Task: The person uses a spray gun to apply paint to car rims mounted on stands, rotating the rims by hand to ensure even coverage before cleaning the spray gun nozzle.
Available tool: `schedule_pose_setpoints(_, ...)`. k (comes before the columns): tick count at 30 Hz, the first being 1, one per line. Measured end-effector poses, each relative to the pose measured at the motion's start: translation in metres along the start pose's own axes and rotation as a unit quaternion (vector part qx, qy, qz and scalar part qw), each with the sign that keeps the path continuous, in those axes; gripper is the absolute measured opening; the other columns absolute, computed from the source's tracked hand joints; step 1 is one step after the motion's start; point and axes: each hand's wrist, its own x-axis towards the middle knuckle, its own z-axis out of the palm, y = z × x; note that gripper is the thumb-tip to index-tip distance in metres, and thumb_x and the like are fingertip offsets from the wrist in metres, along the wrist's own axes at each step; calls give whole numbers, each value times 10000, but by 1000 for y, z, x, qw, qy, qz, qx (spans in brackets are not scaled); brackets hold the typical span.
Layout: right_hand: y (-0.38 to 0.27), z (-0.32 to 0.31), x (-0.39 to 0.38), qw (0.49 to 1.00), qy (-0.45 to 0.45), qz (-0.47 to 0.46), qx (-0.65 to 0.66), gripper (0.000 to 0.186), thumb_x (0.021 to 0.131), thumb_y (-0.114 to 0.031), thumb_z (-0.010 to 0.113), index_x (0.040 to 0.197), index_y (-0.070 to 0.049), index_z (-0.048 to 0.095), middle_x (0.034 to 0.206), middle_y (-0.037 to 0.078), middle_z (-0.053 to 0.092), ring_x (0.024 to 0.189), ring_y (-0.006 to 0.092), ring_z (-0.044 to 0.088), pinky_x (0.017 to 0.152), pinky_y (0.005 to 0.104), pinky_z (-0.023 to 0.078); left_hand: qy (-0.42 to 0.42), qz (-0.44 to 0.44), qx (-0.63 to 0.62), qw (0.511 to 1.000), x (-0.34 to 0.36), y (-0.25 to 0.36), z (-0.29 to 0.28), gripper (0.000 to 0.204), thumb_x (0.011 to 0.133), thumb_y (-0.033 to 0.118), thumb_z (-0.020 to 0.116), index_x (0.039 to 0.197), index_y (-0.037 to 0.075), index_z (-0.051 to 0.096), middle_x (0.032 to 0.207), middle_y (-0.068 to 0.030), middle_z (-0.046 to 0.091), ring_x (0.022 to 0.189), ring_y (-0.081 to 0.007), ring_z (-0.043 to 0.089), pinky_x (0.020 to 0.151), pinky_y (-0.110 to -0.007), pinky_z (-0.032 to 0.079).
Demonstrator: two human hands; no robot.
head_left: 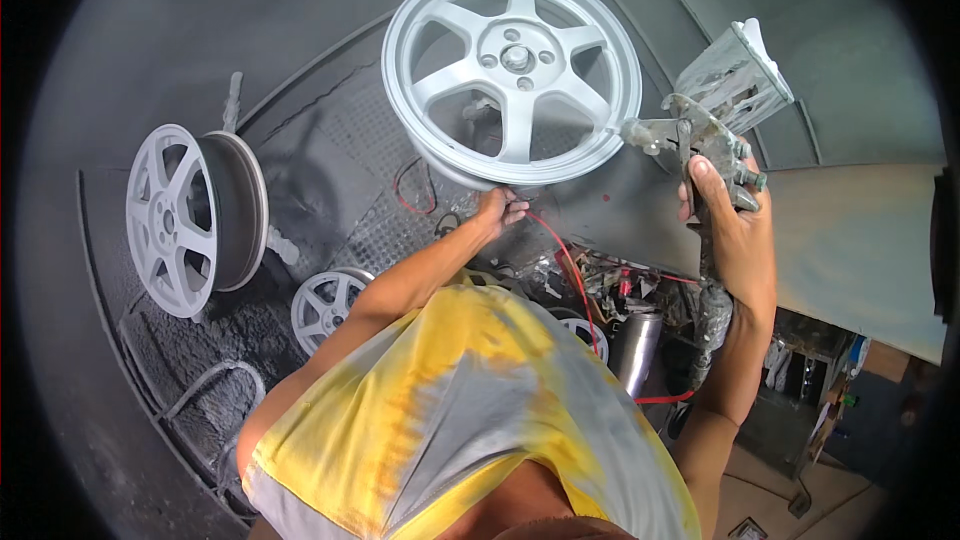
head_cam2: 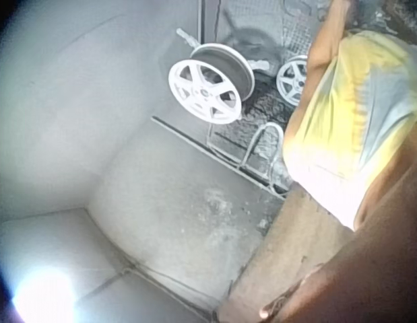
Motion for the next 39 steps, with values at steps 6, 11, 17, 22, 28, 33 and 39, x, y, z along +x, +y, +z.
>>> schedule_pose_setpoints(6, -10, 12, 7, 999, -1, -36, 33, 164, 1041, -154, 620, 1125, -14, 602, 858, 32, 646, 740, 88, 610, 678, 248, 494, 17, 18, -6, 1000, -3, -3, 10, 60, 943, 123, 497, 946, 66, 516, 976, -105, 572, 826, -269, 729, 604, -363, 634)
schedule_pose_setpoints(11, -5, 35, 19, 990, -32, -94, 96, 165, 1046, -104, 602, 1154, 20, 591, 893, 38, 658, 760, 100, 632, 719, 261, 517, 19, 11, 0, 1000, -8, -3, 22, 87, 957, 137, 479, 951, 61, 520, 996, -122, 593, 806, -272, 738, 586, -364, 636)
schedule_pose_setpoints(17, 2, 44, 18, 989, -77, -119, 51, 205, 1036, -141, 634, 1163, 17, 597, 879, 43, 655, 738, 98, 622, 706, 255, 503, 8, 19, -38, 999, -2, -10, 21, 93, 912, 81, 511, 995, 46, 530, 1022, -152, 570, 894, -301, 716, 653, -410, 643)
schedule_pose_setpoints(22, 10, 14, -19, 999, -31, -27, -26, 213, 1030, -171, 654, 1155, -6, 605, 850, 14, 630, 722, 84, 602, 642, 249, 477, -8, 22, -25, 999, 0, -14, 20, 60, 932, 111, 487, 951, 62, 517, 1002, -137, 573, 889, -289, 704, 636, -400, 628)
schedule_pose_setpoints(28, 21, -22, -44, 989, 110, -12, -102, 199, 1042, -184, 636, 1133, -10, 603, 800, 1, 582, 678, 82, 557, 631, 249, 476, -4, 9, -19, 1000, 3, -12, 14, 58, 932, 109, 472, 944, 68, 512, 1014, -147, 584, 852, -279, 689, 614, -398, 590)
schedule_pose_setpoints(33, 32, -30, -46, 980, 163, -10, -117, 197, 1048, -179, 619, 1135, -3, 606, 790, 5, 585, 683, 87, 570, 640, 265, 491, 18, 14, -4, 1000, -2, -3, 7, 57, 895, 80, 487, 921, 72, 537, 1004, -124, 600, 778, -250, 687, 582, -378, 598)
schedule_pose_setpoints(39, 29, 1, -41, 992, 129, -1, 4, 225, 1047, -184, 625, 1168, 5, 602, 825, 7, 597, 691, 88, 579, 640, 247, 471, 34, 17, 43, 998, -8, 16, -19, 58, 890, 85, 489, 895, 78, 546, 991, -120, 612, 722, -226, 662, 543, -358, 598)
